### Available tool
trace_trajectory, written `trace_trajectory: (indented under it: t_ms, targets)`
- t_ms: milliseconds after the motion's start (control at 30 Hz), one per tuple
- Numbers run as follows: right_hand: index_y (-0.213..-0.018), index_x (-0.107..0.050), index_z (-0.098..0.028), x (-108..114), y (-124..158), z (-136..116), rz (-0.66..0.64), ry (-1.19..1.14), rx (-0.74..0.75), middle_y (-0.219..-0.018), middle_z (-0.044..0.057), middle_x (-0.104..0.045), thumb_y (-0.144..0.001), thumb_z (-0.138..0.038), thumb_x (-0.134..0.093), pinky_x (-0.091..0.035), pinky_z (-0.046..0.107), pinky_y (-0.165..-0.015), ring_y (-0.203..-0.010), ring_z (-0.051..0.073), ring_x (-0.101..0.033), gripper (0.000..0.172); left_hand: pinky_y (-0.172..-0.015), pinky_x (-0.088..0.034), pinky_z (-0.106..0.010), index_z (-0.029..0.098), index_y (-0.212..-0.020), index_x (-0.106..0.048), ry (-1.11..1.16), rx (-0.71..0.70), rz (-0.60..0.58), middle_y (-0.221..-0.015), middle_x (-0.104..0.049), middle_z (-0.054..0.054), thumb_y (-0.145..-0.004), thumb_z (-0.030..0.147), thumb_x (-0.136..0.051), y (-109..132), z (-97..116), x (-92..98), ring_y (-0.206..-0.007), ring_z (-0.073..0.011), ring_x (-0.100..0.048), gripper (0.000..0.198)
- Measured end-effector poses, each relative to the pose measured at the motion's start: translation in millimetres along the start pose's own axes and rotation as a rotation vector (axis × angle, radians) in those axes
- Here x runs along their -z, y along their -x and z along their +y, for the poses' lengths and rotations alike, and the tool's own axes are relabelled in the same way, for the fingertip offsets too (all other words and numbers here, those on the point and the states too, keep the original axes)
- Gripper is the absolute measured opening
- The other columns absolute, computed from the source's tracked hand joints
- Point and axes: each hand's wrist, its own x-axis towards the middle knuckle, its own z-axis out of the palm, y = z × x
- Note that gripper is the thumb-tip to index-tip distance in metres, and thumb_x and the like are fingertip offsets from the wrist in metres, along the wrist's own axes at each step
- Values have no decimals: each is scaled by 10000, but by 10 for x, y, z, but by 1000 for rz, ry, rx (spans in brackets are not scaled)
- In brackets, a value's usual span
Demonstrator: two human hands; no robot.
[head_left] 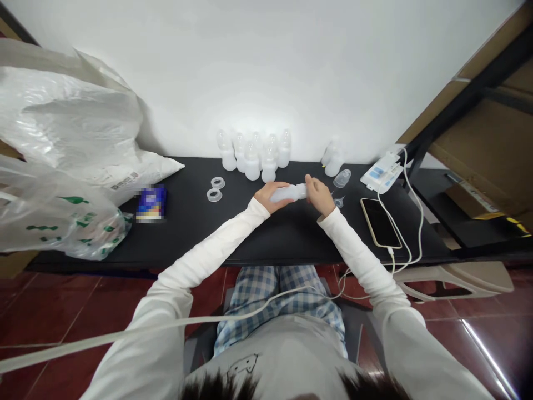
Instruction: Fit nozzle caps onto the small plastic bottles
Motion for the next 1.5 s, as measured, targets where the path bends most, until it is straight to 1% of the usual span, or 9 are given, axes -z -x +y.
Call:
trace_trajectory:
  t_ms: [133,200,400,500,700,833,1000,1100,1500]
  targets:
    - [-795,-555,-218,12,76,42,88,173,550,-774,84,-615,-969,-413,-318,-455,332,-738,-768,206,-584,354,-399,-388,-254,116,-1089,-676,391,376,-342,-684,-676,-83,-804,760,-528,-1,-9,5,-469,-149,-581,719]
    - [-696,-537,-220,-40,64,71,126,251,549,-687,80,-579,-960,-379,-314,-451,338,-713,-703,206,-570,380,-413,-399,-244,117,-1154,-662,370,338,-408,-728,-689,-77,-807,711,-578,25,-14,-2,-488,-142,-595,692]
    - [-568,-528,-224,-194,-86,42,-189,140,-186,-489,38,-528,-982,-393,-368,-455,338,-622,-484,191,-555,475,-876,-533,-327,249,-1252,-680,-326,-288,-211,-1091,-712,-82,-739,465,-773,66,-138,31,-955,-229,-688,564]
    - [-662,-578,-219,-167,-78,26,-299,10,-196,-440,21,-508,-1004,-499,-288,-447,332,-565,-402,182,-518,529,-906,-503,-335,276,-1276,-677,-446,-347,-161,-1117,-720,-86,-780,457,-745,11,-230,110,-962,-233,-684,532]
    - [-971,-588,-196,-103,111,-62,-54,140,401,-802,56,-689,-965,-443,-351,-416,275,-662,-716,192,-641,342,-935,-460,-384,264,-1222,-697,-452,-204,-159,-1109,-741,-65,-658,513,-834,-78,-392,259,-1043,-275,-633,631]
    - [-989,-617,-190,-170,169,-269,50,442,178,-718,65,-662,-941,-324,-379,-336,283,-626,-688,229,-619,277,-914,-439,-398,212,-1203,-691,-516,-250,-145,-1148,-727,-117,-710,512,-798,-24,-421,236,-1063,-293,-640,587]
    - [-1048,-573,-213,-134,116,-420,-63,237,107,-775,46,-661,-991,-420,-369,-366,282,-643,-699,221,-608,296,-969,-437,-407,220,-1227,-653,-567,-184,-73,-1217,-676,-116,-770,492,-748,-38,-396,316,-1159,-301,-596,541]
    - [-1147,-534,-200,0,123,-262,-76,112,196,-775,38,-630,-1015,-464,-316,-408,295,-683,-715,208,-593,367,-962,-474,-395,186,-1167,-641,-493,-52,69,-1237,-617,-130,-760,465,-751,-70,-489,417,-1154,-290,-590,505]
    - [-1070,-721,-210,236,384,604,94,930,221,-1036,156,-621,-953,-295,-473,-265,472,-918,-1014,300,-460,287,-1107,-338,-510,148,-1360,-439,-683,445,414,-1266,-642,-187,-836,358,-635,-143,-450,783,-1309,-355,-505,598]
